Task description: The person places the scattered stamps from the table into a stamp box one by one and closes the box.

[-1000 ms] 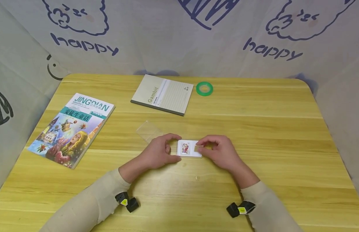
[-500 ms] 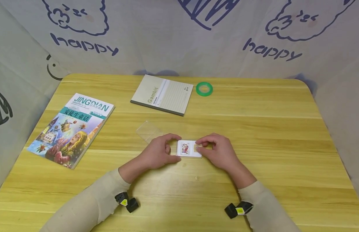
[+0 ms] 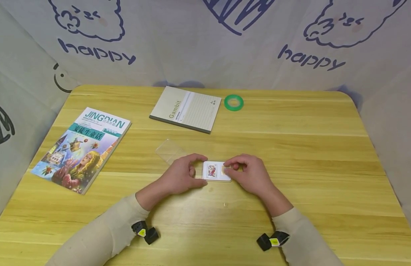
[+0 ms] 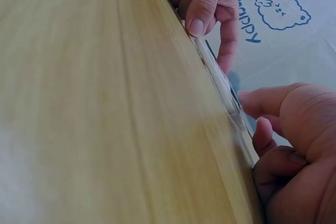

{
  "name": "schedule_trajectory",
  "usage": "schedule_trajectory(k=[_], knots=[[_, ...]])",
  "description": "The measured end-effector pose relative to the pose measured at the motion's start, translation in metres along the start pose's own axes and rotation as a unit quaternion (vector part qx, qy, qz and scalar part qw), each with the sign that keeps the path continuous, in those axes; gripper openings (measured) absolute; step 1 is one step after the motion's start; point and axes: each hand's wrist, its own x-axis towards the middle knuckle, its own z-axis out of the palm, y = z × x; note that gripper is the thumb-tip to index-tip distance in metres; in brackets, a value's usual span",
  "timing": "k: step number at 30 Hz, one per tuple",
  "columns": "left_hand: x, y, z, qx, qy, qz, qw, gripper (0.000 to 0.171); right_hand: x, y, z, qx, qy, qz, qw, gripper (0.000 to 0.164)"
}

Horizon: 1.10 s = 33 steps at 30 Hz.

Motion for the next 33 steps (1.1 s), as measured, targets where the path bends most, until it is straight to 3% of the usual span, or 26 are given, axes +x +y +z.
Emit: schedule_trajectory(k=[4,10,12,19,23,33], knots=[[0.000,0.001,0.000,0.001,0.000,0.004,1.0000,0.065,-0.001,0.000,-0.004,0.024,-0.001,-0.012,1.000,0.019],[0.001,0.002,-0.001,0.005,0.001,0.003,1.0000,0.065,-0.004,0.001,-0.014,0.001,-0.027,-0.025,0.999,0.063],[0.001,0.002,-0.001,0.003,0.001,0.002,1.0000,0.065,-0.004,0.001,-0.017,-0.006,-0.043,-0.021,0.999,0.071],[0.001,0.003,-0.001,0.004,-0.001,0.000,1.0000,0.066,0.000,0.008,-0.018,-0.025,-0.077,-0.027,0.996,0.065],[0.001,0.002,-0.001,0.002,-0.001,-0.002,1.0000,0.066,0.001,0.012,-0.016,-0.052,-0.078,-0.031,0.995,0.060],[-0.001,0.000,0.000,0.005,0.003,0.004,1.0000,0.065,-0.001,0.011,-0.013,-0.046,-0.073,-0.026,0.996,0.057]])
